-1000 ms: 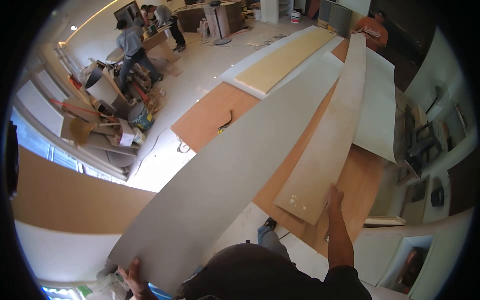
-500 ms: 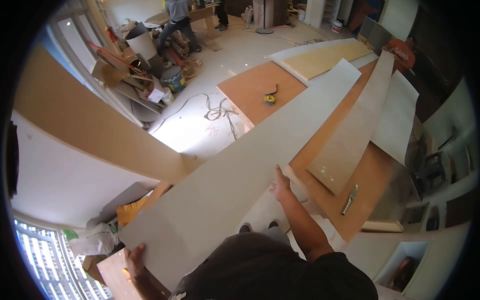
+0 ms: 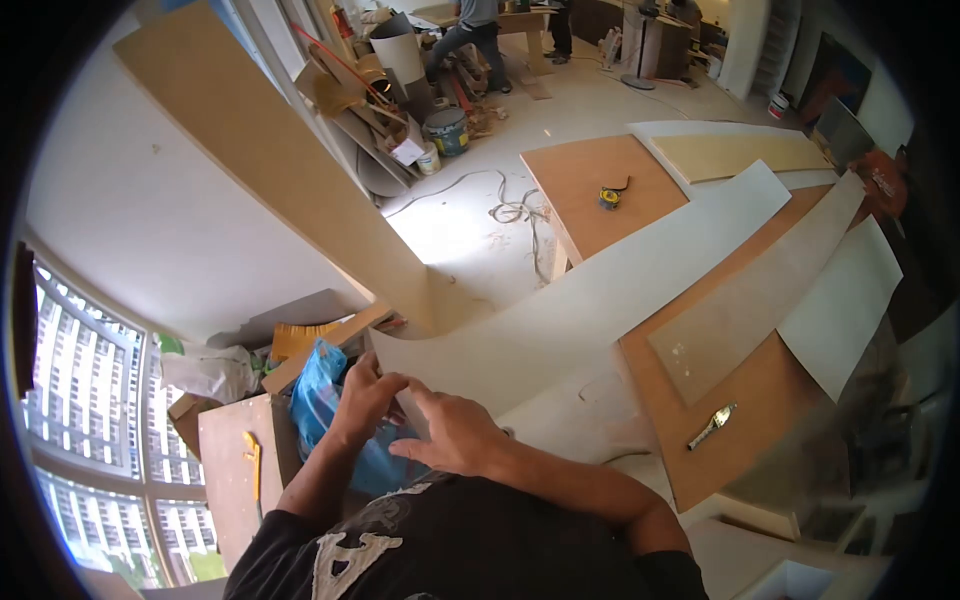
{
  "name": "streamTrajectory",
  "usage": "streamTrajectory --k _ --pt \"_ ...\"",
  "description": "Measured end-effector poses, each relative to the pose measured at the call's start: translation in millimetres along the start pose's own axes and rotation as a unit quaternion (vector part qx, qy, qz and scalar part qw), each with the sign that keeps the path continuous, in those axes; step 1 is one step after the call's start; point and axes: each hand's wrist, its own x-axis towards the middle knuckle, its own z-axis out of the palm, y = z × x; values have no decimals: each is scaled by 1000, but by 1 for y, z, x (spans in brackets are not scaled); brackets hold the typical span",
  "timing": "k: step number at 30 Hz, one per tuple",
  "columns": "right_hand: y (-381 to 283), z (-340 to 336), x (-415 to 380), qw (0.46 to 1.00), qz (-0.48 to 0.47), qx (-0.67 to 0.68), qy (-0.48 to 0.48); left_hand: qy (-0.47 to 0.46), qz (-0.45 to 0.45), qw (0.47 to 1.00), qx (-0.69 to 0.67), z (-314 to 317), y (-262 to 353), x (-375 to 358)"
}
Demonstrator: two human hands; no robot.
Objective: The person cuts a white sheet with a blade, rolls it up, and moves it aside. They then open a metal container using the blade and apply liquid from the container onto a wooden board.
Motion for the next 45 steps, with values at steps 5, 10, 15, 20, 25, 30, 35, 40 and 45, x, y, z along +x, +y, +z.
streamTrajectory --k 5,10,15,20,25,30,35,40,45 --pt "43 15 -35 992 43 57 105 -15 34 999 28 48 23 -12" --pt "81 -28 -42 984 34 142 103 110 322 825 451 56 20 -29" --pt "72 -117 -49 975 52 214 29 -215 506 612 569 36 32 -4" --pt "35 -162 -29 973 120 187 -63 -260 585 538 549 25 85 36" --pt "30 -165 1 943 179 272 -70 -289 653 493 497 -2 117 94" --pt "31 -148 35 913 235 329 -59 -270 702 457 476 -29 131 146" --pt "26 -105 51 883 291 369 -4 -389 674 520 352 -22 106 197" --pt "35 -82 55 897 325 296 53 -443 600 575 336 12 89 231" --pt "-6 -82 50 913 322 45 249 -463 520 666 268 25 95 247"
